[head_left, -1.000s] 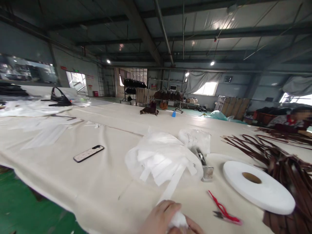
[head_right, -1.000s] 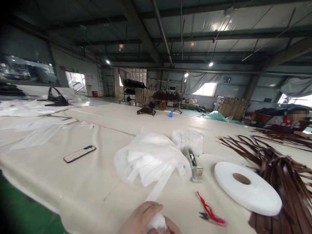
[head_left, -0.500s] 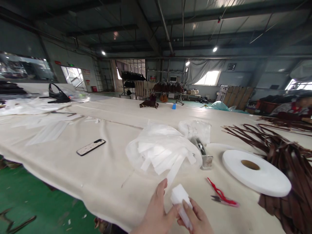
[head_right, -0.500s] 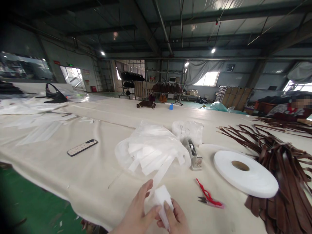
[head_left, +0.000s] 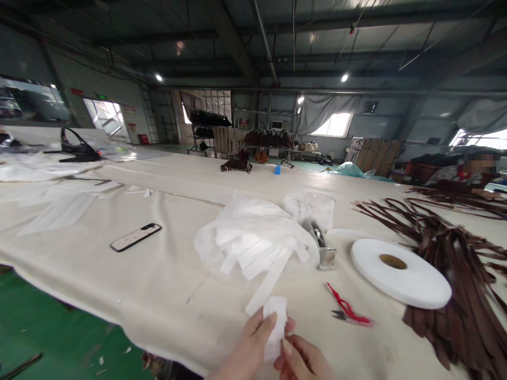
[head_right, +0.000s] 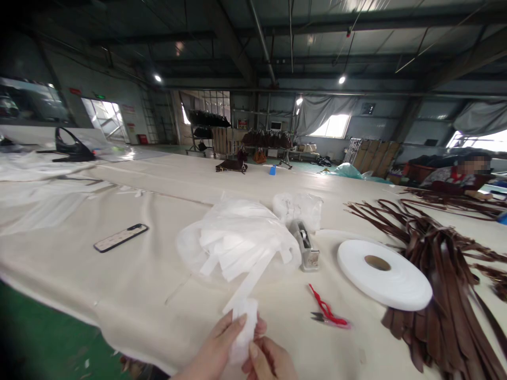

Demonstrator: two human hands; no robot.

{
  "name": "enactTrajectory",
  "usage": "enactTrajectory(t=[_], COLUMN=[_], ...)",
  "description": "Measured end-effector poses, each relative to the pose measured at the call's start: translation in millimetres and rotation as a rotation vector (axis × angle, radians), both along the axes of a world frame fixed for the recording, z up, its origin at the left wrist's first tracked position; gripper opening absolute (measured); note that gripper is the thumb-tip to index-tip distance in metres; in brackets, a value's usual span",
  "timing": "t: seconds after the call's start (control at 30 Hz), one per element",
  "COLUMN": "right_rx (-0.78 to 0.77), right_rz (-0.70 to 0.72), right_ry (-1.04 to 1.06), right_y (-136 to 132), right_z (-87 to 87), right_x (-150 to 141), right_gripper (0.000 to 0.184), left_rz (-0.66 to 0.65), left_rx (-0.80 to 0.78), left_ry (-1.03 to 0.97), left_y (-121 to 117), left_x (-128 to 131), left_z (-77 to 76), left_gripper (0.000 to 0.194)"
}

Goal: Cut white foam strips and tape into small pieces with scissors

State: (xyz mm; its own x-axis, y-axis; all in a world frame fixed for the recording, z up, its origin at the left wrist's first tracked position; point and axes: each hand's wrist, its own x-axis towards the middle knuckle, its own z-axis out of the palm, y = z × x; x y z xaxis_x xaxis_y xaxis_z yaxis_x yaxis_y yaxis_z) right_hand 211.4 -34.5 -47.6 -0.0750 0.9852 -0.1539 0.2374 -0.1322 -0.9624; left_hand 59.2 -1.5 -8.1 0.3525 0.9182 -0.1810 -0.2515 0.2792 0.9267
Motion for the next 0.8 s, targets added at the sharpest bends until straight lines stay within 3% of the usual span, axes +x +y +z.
enactTrajectory(t=[0.07,0.13,0.23,0.33,0.4,0.5,0.6,0.7,0.8], right_rx=[0.157,0.284,0.371,0.337,0.313,0.183,0.114,0.113,0.062], right_rz=[-0.039,-0.172,-0.134,-0.079,-0.137,-0.229,-0.164,-0.134,-0.037], right_ry=[-0.364,-0.74,-1.158,-1.333,-1.27,-0.874,-0.465,-0.25,-0.166], right_y=[6,14,26,33,31,16,-11,-36,-49], right_z=[6.7,13.1,11.8,3.9,5.1,23.5,52.1,73.5,80.7], right_x=[36,78,130,153,150,124,84,48,27], right_gripper=[0.038,0.027,0.053,0.046,0.035,0.032,0.039,0.041,0.04], left_rz=[-0.028,-0.097,-0.189,-0.21,-0.257,-0.394,-0.483,-0.504,-0.523], left_rx=[-0.08,-0.144,-0.188,-0.158,-0.12,-0.046,0.027,0.037,0.023], left_ry=[-0.032,0.004,0.077,0.137,0.141,0.087,0.057,0.087,0.136], left_y=[5,9,8,0,-5,-10,-13,-17,-21], left_x=[-12,-22,-32,-36,-39,-44,-46,-45,-44], left_z=[4.0,5.6,8.5,14.5,18.3,21.1,22.7,26.1,31.2], left_gripper=[0.055,0.057,0.056,0.05,0.048,0.049,0.049,0.05,0.052])
